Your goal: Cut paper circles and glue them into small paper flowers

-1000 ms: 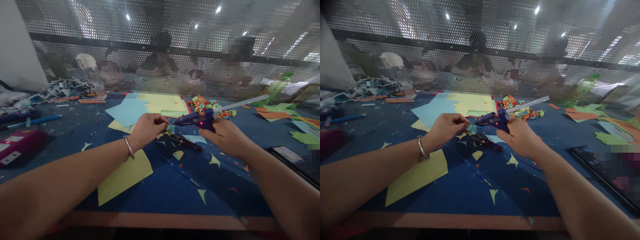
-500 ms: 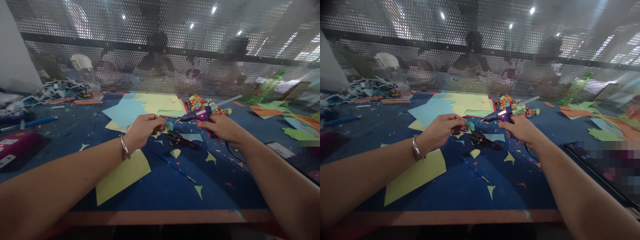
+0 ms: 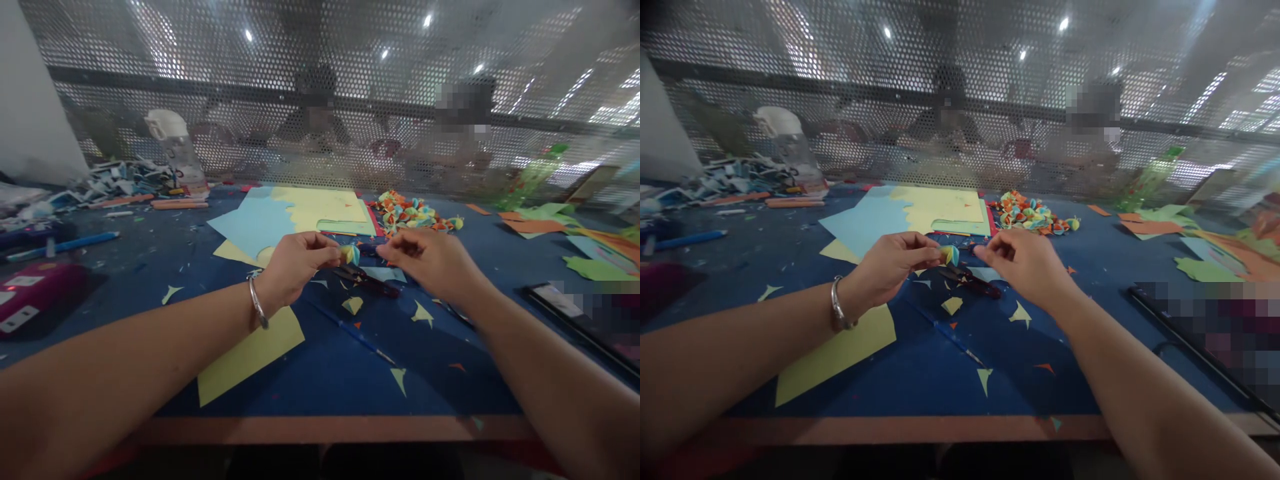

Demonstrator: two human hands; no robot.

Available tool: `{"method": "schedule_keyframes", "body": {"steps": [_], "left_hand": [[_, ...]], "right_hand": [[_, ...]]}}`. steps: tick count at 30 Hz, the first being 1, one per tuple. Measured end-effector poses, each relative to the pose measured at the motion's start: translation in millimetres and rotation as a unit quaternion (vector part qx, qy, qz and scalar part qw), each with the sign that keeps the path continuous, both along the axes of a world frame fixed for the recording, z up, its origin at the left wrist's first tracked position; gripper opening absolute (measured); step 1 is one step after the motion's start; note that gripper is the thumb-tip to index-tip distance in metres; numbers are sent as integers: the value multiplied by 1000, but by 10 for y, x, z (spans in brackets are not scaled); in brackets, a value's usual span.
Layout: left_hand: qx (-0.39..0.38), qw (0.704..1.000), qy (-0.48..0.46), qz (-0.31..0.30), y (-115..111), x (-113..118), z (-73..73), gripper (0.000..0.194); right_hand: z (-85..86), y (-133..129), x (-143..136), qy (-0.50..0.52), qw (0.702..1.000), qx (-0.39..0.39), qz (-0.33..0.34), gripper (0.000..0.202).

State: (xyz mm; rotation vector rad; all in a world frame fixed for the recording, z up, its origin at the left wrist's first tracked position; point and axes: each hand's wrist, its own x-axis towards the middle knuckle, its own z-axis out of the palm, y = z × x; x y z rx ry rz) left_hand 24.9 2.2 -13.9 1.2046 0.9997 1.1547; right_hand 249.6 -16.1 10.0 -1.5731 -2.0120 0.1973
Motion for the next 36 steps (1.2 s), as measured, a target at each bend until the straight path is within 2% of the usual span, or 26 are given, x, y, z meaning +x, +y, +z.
{"method": "schedule_keyframes", "body": {"steps": [3,8,17,22,25,29,36], "left_hand": [[10,1000,-2,-2,-12,21,-31,12],[-2,999,-2,-32,-55,60,-47,13],[-30,996,6,-86,-62,63,-44,10],[-10,997,26,-77,-52,60,-50,20],[-2,997,37,-65,-46,59,-35,19],[3,998,41,-57,-40,55,-22,18],[69,992,55,-88,-81,72,-66,23]], "right_hand": [[-58,-69,-174,53,995,-42,80,32],[-137,-53,-236,39,991,-18,123,21],[-125,-63,-218,34,990,-9,138,17],[-125,-64,-230,38,986,-7,160,16],[-125,-72,-231,52,985,-13,165,19],[-122,-80,-238,91,983,-46,155,25],[-137,-49,-218,131,981,-87,118,24]]}}
